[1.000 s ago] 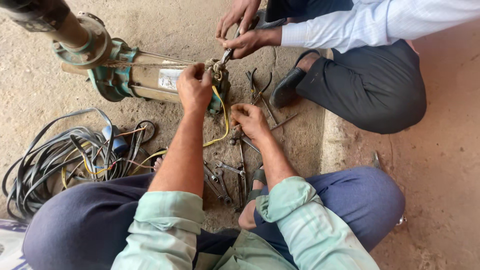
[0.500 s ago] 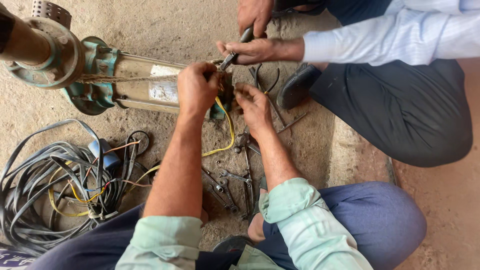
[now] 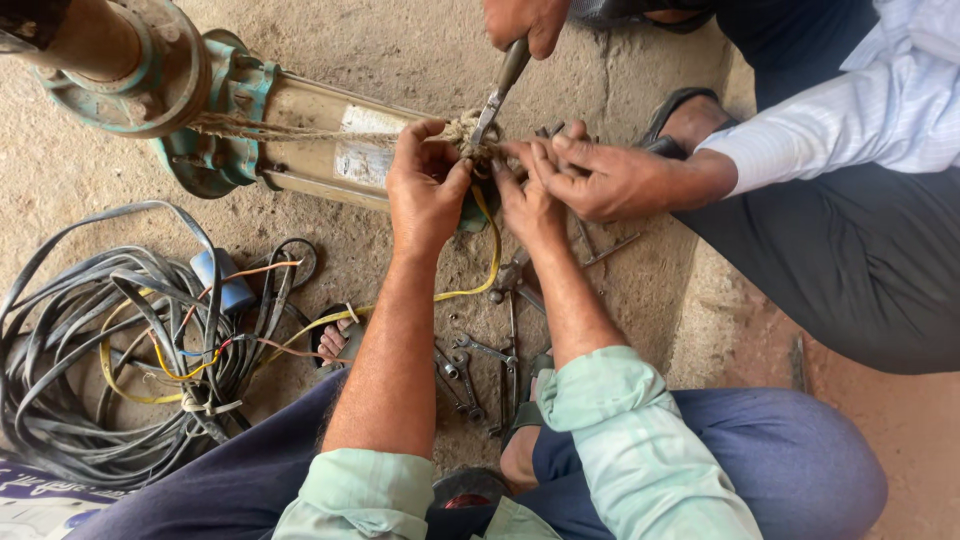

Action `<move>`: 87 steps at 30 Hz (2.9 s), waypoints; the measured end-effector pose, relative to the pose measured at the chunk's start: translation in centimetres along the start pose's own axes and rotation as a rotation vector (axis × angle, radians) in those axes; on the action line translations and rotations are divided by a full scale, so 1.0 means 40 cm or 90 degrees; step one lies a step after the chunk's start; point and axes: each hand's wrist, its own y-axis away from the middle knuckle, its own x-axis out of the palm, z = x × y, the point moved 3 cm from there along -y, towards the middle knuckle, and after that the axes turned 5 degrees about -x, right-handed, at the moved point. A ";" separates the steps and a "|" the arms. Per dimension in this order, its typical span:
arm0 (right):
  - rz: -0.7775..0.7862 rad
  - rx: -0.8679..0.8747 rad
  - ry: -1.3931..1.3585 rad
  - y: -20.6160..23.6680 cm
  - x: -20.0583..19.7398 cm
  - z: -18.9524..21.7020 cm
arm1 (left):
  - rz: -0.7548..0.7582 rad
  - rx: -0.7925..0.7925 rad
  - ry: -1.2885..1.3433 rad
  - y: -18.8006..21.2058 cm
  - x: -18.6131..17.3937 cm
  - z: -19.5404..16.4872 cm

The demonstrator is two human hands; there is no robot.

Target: The person sits on the ground and works on a submersible water pump with a coworker. They use a screwdriver and pliers to loosen and remove a rope tied around the pump's cable, then manipulate the exposed wires and components.

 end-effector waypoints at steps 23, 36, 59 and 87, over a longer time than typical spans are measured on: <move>0.064 -0.249 0.033 -0.091 -0.055 0.090 | -0.067 0.029 -0.078 -0.019 0.005 0.016; 0.160 -0.500 0.303 -0.172 -0.043 0.097 | -0.090 0.056 -0.136 -0.010 0.013 -0.012; 0.131 0.172 -0.342 -0.080 -0.097 0.031 | -0.161 -0.025 0.131 0.097 0.163 -0.019; 0.079 0.097 -0.350 -0.074 -0.068 0.053 | -0.041 -0.039 -0.113 -0.033 -0.003 -0.020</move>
